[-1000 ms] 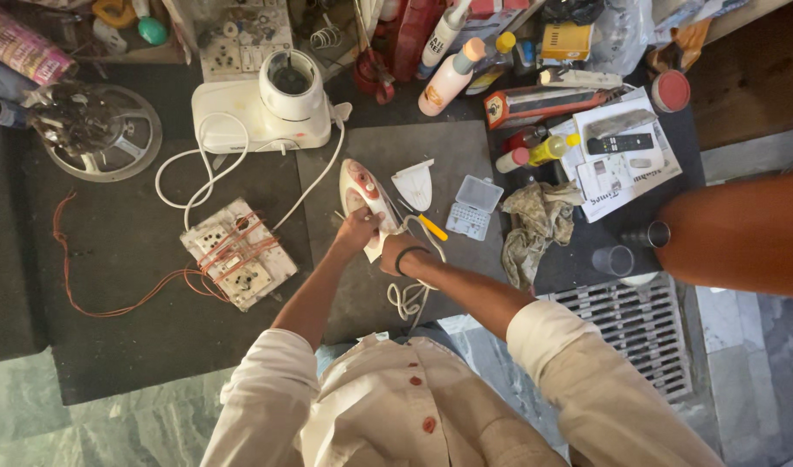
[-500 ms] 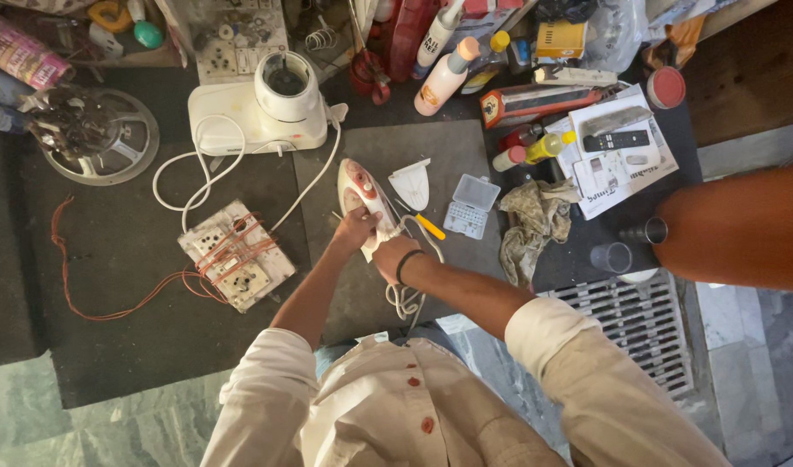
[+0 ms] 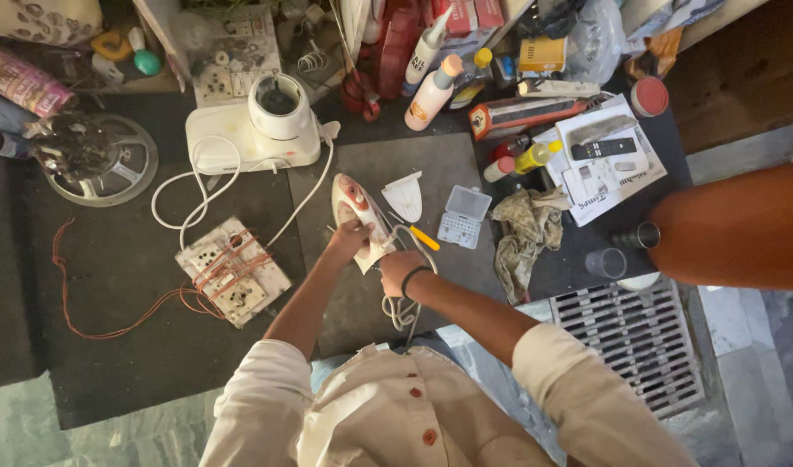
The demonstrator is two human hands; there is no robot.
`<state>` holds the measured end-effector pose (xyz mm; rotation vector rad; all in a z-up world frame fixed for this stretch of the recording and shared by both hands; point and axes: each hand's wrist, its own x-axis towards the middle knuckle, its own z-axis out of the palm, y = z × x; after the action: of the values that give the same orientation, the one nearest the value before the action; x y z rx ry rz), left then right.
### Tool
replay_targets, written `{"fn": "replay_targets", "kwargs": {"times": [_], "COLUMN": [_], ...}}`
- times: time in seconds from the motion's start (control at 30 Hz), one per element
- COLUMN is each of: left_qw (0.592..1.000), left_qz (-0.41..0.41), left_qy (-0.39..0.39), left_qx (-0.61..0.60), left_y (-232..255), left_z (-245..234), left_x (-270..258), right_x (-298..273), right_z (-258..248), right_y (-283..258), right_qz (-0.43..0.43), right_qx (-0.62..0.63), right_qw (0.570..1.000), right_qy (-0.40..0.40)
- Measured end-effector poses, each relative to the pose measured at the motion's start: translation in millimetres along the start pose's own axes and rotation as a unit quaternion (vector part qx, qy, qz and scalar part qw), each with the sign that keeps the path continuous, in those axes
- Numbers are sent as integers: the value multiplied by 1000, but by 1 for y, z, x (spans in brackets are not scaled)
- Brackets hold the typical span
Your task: The person disassembles a white electric iron on a cluttered workbench using a screwdriver and pliers. They remove the bottom plate, manipulate the internal components and cord, and then reassemble the iron by screwing the plate back on.
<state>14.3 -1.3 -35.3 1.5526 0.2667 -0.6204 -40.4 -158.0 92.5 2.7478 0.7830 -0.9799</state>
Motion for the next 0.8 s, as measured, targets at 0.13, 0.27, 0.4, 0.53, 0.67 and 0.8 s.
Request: {"fn": "replay_targets", "kwargs": {"times": [0.13, 0.27, 0.4, 0.53, 0.67, 0.8], "left_qw": [997, 989, 990, 956, 961, 966], "left_qz": [-20, 4, 40, 39, 40, 33], "left_qy": [-32, -47, -48, -110, -103, -81], "left_qx": [-64, -138, -125, -269, -253, -244], "left_y": [-10, -16, -19, -14, -9, -19], "left_z": [-2, 0, 4, 13, 14, 16], "left_x": [16, 12, 9, -2, -7, -2], "right_x": [18, 32, 40, 50, 61, 51], "right_z": [58, 85, 85, 70, 47, 17], "right_y": [31, 46, 53, 53, 36, 5], "right_qz": [42, 181, 285, 287, 251, 210], "right_qx": [150, 544, 784, 739, 500, 284], "right_qw": [988, 813, 503, 570, 804, 925], "right_qy": [21, -104, -227, -216, -201, -139]}}
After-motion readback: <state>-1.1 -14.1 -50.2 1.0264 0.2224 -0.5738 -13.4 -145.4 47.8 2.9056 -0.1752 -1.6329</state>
